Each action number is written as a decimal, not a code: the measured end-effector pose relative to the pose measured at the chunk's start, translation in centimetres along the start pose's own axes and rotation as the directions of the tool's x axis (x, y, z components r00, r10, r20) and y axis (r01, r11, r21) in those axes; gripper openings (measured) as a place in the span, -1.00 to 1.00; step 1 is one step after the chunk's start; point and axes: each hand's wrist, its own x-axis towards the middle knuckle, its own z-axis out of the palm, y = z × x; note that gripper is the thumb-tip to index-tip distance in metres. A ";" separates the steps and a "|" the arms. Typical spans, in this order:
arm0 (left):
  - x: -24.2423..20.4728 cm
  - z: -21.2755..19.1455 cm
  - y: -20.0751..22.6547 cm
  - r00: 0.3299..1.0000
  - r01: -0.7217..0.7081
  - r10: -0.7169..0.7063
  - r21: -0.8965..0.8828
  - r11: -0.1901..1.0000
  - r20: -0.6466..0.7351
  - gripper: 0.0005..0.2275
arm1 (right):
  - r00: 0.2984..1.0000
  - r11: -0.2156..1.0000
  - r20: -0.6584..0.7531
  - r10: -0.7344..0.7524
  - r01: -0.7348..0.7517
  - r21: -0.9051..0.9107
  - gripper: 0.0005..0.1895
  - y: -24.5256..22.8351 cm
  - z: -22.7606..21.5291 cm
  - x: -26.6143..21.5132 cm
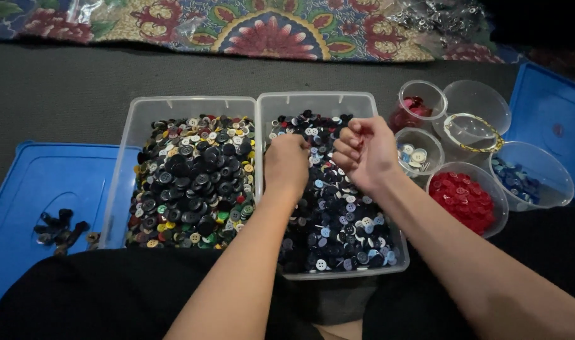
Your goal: Sorting various buttons from a large bin into smaller containers by color and size.
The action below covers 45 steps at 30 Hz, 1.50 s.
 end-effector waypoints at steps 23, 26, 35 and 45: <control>2.4 1.3 -1.3 0.987 -0.156 0.142 0.275 0.949 0.070 -0.90 | 0.961 -0.177 0.045 -0.273 -0.005 -0.984 -0.87 1.6 -1.1 -1.9; 1.9 0.7 -0.6 0.997 -0.050 0.039 0.179 0.983 0.061 -0.84 | 0.957 -0.161 0.044 -0.287 -0.003 -0.987 -0.88 1.8 -1.6 -1.7; 1.0 1.2 -1.1 0.826 0.449 -0.489 -0.851 0.272 0.279 -0.78 | 0.955 0.317 -0.134 -0.264 -0.045 -0.947 -0.81 2.4 -1.9 -1.6; -9.1 0.8 9.9 0.939 -0.007 -0.258 -0.763 0.647 -0.228 -0.71 | 0.966 0.971 -0.110 0.233 -0.237 -0.027 -0.73 3.8 -5.8 -4.4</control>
